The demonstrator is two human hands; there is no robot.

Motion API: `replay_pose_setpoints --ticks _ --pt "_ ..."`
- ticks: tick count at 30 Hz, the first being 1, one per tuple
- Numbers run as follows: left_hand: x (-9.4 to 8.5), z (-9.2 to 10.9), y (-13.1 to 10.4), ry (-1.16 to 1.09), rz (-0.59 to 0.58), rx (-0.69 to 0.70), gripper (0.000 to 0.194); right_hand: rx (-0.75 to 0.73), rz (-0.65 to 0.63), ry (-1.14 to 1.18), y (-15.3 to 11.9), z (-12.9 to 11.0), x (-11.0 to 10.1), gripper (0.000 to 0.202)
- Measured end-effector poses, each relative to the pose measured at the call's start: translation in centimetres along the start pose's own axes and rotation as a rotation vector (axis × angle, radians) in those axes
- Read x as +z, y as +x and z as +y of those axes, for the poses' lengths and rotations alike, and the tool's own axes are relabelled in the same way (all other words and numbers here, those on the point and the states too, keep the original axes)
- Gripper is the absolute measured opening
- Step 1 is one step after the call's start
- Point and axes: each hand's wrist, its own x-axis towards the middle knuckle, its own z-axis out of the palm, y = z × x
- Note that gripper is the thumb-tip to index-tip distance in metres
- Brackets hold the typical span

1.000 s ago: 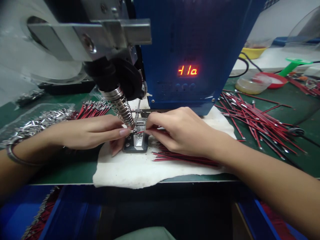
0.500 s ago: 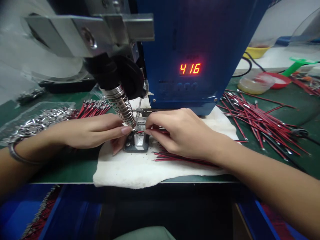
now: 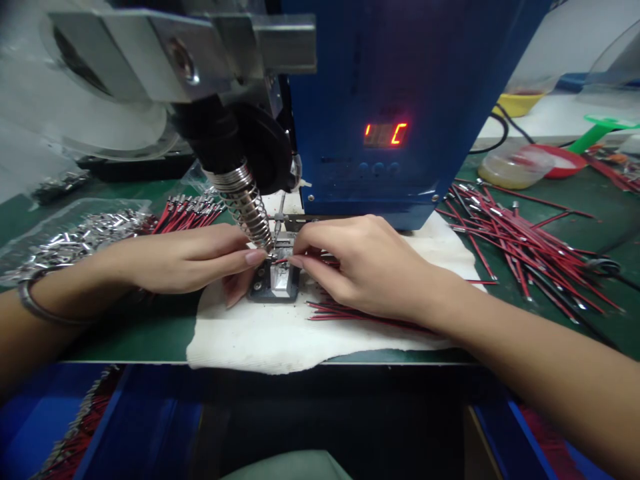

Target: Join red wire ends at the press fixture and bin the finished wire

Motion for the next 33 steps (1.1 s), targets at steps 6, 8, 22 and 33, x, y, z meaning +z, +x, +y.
replay_pose_setpoints --ticks 6,8,22,33 --pt "-0.08 0.12 0.07 -0.003 -0.006 0.004 0.023 0.007 -0.040 0.019 -0.13 0.02 -0.42 0.027" --pt "-0.12 0.13 0.11 0.003 -0.007 -0.001 0.023 0.001 -0.048 0.019 -0.19 -0.04 -0.51 0.026" --pt "-0.09 -0.09 0.13 -0.038 -0.009 0.001 0.024 -0.004 -0.016 -0.006 0.01 0.07 0.07 0.017" --pt "0.00 -0.26 0.06 -0.064 -0.012 0.006 0.028 0.068 0.053 0.031 0.03 -0.75 0.35 0.012"
